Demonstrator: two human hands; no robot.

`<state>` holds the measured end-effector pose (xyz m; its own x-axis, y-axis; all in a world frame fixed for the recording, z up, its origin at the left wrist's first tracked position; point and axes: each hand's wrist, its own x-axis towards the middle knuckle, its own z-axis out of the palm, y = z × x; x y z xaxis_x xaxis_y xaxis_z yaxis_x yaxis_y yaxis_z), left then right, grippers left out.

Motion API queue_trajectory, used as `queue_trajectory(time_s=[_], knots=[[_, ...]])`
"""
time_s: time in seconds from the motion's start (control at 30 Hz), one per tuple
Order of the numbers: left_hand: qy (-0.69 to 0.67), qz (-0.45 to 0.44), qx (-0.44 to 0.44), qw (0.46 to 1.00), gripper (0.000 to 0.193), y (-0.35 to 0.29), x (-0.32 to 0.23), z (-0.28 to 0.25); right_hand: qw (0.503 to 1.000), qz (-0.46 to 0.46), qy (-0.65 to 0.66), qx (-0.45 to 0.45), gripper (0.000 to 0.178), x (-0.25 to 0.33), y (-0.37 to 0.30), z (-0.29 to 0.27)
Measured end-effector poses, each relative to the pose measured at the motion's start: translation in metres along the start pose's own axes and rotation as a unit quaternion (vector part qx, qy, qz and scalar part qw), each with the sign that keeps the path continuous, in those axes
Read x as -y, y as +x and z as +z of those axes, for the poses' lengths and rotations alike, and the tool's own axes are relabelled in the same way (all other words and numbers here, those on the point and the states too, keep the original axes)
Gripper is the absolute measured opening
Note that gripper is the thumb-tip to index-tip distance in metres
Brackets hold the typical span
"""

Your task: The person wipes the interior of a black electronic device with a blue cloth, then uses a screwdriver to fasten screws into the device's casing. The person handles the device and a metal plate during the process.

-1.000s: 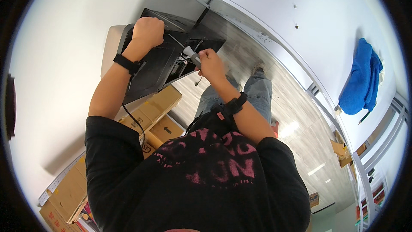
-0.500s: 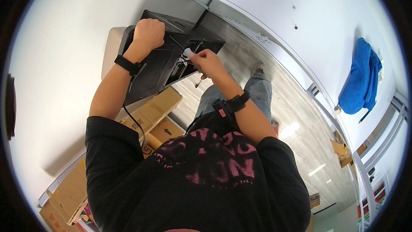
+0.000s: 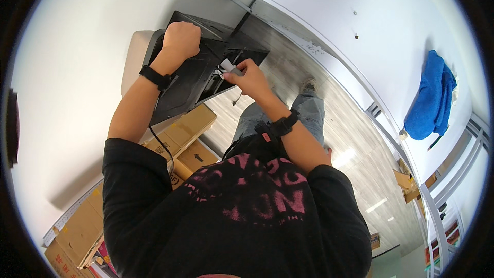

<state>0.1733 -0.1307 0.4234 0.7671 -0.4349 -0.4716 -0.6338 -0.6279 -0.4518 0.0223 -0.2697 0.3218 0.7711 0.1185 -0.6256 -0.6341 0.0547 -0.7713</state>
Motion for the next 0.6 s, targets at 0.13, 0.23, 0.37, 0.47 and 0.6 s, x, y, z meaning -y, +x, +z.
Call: queue_trajectory(time_s=[0.13,0.23,0.37,0.47,0.6], knots=[[0.003,-0.002,0.007,1.000,0.006,0.000,-0.001,0.000,0.961,-0.205,-0.147,-0.116,0.033,-0.022,0.007,0.000],[0.004,-0.004,0.009,1.000,0.007,0.001,0.000,-0.001,0.988,-0.114,-0.038,-0.093,0.032,-0.019,0.013,0.000],[0.011,-0.007,-0.002,1.000,0.007,0.001,0.000,0.004,0.979,0.077,0.176,0.063,0.034,0.000,0.017,-0.011],[0.013,0.008,0.004,1.000,0.007,0.002,-0.001,0.001,0.997,-0.017,0.051,0.047,0.035,0.004,0.011,-0.006],[0.005,-0.013,0.014,1.000,0.008,0.002,-0.002,0.000,0.971,-0.129,-0.192,-0.062,0.039,0.005,0.001,-0.002]])
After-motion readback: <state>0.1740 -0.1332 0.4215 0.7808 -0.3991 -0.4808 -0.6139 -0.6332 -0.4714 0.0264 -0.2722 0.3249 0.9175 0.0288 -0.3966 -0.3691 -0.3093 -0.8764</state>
